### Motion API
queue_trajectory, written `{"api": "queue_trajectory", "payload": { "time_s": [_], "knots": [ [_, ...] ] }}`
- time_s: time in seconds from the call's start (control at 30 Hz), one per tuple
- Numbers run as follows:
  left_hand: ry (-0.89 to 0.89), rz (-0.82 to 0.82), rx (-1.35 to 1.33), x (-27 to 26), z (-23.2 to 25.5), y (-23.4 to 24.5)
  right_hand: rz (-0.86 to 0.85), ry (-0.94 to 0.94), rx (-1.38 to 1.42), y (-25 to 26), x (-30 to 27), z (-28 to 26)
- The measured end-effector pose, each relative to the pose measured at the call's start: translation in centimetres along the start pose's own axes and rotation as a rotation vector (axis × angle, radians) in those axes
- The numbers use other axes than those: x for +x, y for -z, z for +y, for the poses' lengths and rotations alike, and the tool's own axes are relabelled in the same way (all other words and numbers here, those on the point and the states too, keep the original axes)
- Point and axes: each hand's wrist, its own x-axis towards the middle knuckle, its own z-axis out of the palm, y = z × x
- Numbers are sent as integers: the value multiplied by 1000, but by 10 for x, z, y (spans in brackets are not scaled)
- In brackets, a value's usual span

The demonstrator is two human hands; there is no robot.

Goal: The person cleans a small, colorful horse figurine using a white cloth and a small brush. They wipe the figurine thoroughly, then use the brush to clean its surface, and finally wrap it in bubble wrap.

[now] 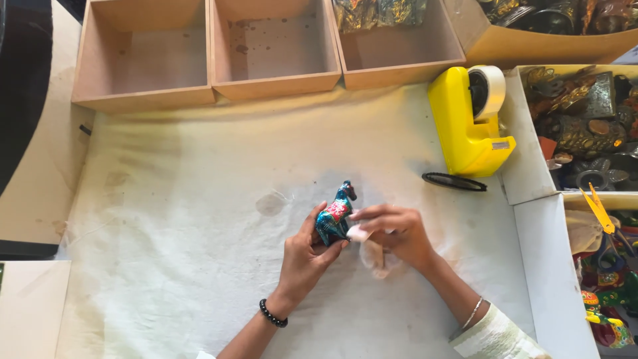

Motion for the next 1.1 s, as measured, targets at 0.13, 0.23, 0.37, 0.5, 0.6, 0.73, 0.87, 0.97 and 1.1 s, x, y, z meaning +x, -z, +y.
{"api": "queue_trajectory", "payload": {
  "time_s": [0.13,0.23,0.37,0.5,0.6,0.73,0.87,0.97,1.1],
  "knots": [
    [-2,-50,-14,1,16,3,235,-282,252,2,4,-8],
    [-19,-143,-56,0,9,5,186,-288,129,-4,17,-42],
    [-65,-192,-25,1,5,6,156,-54,-74,-23,18,-55],
    [-20,-141,-64,2,2,8,-19,118,-542,-27,27,-78],
    [-18,-142,-1,1,9,7,-87,44,-645,-32,19,-76],
    [14,-134,2,1,5,6,-57,5,-667,-42,7,-68],
    [-57,-92,0,1,4,8,-97,-68,-595,-36,9,-71],
    [-46,-127,-36,2,11,10,-103,-84,-520,-24,11,-70],
    [-47,-164,-74,3,10,11,-106,-130,-450,-14,7,-65]
  ]
}}
